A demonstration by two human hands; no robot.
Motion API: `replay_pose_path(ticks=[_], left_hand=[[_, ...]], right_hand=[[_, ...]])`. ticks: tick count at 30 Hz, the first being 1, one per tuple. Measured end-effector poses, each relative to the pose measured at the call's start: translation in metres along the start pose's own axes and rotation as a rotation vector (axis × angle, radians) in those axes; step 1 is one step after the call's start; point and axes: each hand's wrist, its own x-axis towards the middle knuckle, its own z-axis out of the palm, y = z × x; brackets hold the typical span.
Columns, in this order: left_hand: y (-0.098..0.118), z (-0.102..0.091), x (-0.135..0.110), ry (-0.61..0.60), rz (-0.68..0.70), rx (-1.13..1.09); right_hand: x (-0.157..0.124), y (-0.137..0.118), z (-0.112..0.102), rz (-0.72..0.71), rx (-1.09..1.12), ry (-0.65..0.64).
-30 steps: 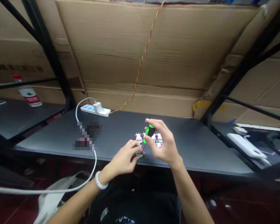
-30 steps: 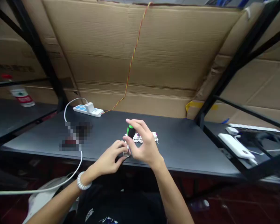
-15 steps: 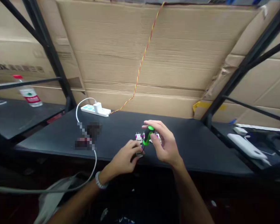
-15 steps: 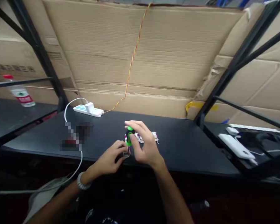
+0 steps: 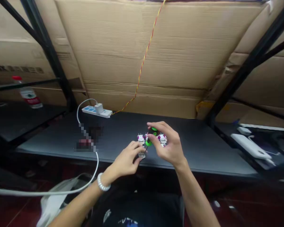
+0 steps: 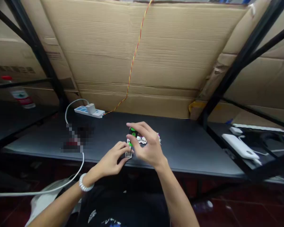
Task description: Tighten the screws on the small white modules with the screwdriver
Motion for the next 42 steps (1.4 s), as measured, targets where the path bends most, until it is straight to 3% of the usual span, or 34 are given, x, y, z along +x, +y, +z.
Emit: replay_pose_path(ticks=[4,9,15,20,25,31,42], left_hand=[[0.001,0.0,0.0,-0.004,-0.003,0.001],[0.001,0.0,0.0,-0.007,0.0,-0.007],[0.0,0.001,-0.001,-0.005,0.002,-0.012],[-0.001,0.001,0.0,-0.012,-0.002,0.004],[0.0,0.001,0.0,0.001,0.01,0.006],[0.0,0.001,0.0,-0.01,0.005,0.002],[0.002,0.0,0.0,-0.006,-0.008,-0.01]], right_hand=[[0.001,0.001,0.001,-0.021,-0.118,0.063],[0.0,0.0,-0.002,0.032,0.142,-0.085],[0.004,-0.003,-0.004,-0.004,-0.085,0.057],[0.003,-0.004,-0.009,0.031,0.095,-0.126],[0.005,-0.003,-0.009,0.001,-0.112,0.039],[0.004,-0.008,-0.016,0.03,0.104,-0.179],[0.007,-0.003,-0.013,0.043,0.003,-0.079]])
